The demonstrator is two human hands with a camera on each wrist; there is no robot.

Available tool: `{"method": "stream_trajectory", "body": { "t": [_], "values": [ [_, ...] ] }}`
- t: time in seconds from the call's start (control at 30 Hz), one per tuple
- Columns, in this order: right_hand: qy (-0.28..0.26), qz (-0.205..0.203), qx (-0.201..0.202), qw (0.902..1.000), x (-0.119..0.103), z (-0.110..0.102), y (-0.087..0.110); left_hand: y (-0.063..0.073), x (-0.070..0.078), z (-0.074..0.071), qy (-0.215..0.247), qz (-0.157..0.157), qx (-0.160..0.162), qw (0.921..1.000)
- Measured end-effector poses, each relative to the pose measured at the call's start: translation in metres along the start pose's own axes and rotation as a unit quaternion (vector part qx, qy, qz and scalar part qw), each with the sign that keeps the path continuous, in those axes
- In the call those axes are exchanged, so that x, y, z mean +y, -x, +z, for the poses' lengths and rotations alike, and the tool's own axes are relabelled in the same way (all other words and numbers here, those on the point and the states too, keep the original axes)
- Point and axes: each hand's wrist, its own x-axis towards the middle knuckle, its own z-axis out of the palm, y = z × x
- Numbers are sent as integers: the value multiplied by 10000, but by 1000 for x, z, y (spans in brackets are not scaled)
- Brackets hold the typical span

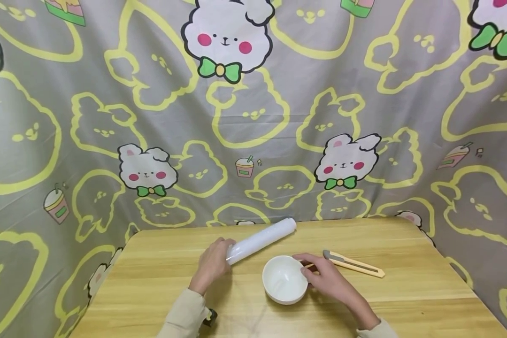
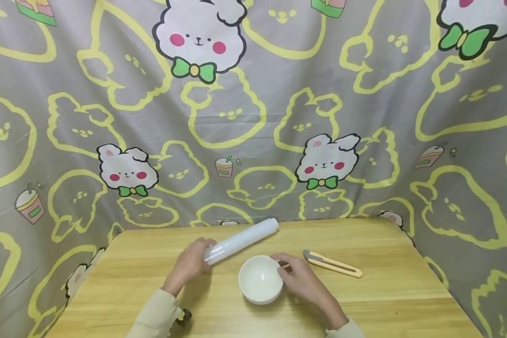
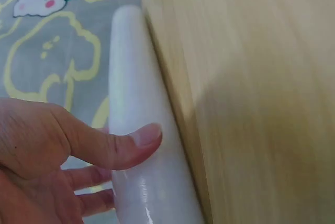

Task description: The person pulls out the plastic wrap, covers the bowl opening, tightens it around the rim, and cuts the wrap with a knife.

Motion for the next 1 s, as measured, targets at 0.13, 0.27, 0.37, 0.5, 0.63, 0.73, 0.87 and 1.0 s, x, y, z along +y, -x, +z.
{"method": "stream_trajectory", "body": {
  "t": [0.13,0.27,0.37,0.5,0.63,0.73,0.87,1.0],
  "values": [
    [-148,191,210,9995,-1,5,-3,-19,-3,5,107,198,6,9997],
    [-341,398,349,9980,-6,10,-6,-36,-4,9,177,385,-130,9990],
    [-393,540,439,9968,-11,14,-8,-46,-4,11,99,472,-268,9985],
    [-415,746,601,9945,-16,23,-12,-57,-5,11,35,706,-429,9966],
    [-517,873,588,9931,-20,30,-17,-65,-6,11,110,876,-610,9942],
    [-533,870,523,9934,-24,35,-20,-69,-7,13,186,909,-695,9933],
    [-526,844,485,9939,-27,36,-21,-72,-7,16,278,1137,-684,9908],
    [-377,719,346,9961,-28,31,-20,-75,-5,19,401,1284,-595,9891]
  ]
}}
